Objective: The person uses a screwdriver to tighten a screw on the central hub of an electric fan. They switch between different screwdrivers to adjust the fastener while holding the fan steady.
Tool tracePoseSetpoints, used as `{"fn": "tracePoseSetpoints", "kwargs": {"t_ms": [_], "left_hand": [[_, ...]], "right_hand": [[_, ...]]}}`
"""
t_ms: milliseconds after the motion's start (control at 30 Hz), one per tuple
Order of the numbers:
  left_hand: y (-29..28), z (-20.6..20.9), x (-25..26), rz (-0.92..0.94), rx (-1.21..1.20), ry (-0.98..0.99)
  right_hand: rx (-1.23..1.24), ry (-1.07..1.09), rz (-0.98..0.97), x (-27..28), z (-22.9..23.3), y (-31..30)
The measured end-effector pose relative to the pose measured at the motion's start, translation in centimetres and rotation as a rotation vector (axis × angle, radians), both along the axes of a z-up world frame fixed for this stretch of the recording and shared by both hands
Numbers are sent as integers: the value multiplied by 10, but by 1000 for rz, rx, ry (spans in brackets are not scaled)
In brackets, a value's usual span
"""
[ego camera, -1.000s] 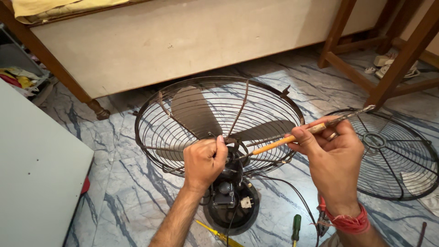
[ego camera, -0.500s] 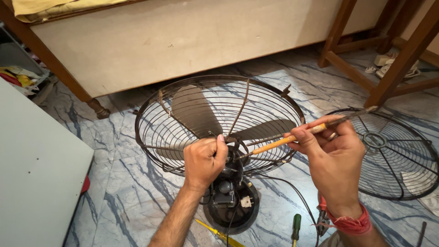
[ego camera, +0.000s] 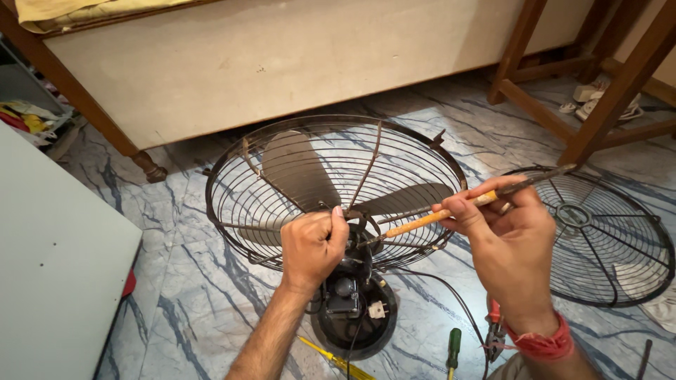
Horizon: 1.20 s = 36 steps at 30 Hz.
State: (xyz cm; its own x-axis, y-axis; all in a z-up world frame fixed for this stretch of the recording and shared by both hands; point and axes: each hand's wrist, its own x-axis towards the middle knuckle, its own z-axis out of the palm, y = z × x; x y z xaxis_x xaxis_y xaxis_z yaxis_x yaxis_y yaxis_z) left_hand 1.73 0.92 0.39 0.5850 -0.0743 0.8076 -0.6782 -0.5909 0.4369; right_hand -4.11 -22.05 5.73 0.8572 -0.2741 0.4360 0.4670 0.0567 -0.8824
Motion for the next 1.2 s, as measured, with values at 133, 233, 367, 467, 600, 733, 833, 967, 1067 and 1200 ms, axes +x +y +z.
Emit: {"fn": "tracePoseSetpoints", "kwargs": {"t_ms": [133,233,367,467,600,733,833,967,1067,1200], "left_hand": [[-1,1,0,9,-8,37],[0,2,0,2,-12,32],[-1,0,2,-14,-12,6],[0,-1,3,-7,-16,-3],[-1,-3,6,-5,-21,-6],[0,-5,7,-13,-7,7],[0,-4,9,-17,-13,17],[-1,-4,8,-23,-17,1],[-2,-2,6,-15,-14,25],[-2,-1,5,-25,-13,9]], "right_hand": [[-34,23,65,2,8,-3],[-57,38,41,4,10,2],[11,11,23,4,1,8],[60,-28,36,7,-8,8],[97,-68,94,16,-22,-2],[90,-220,305,36,-26,-15],[-34,-234,368,46,-19,-21],[9,-246,452,43,-9,-10],[195,-197,411,33,-10,21],[482,-82,313,27,-6,42]]}}
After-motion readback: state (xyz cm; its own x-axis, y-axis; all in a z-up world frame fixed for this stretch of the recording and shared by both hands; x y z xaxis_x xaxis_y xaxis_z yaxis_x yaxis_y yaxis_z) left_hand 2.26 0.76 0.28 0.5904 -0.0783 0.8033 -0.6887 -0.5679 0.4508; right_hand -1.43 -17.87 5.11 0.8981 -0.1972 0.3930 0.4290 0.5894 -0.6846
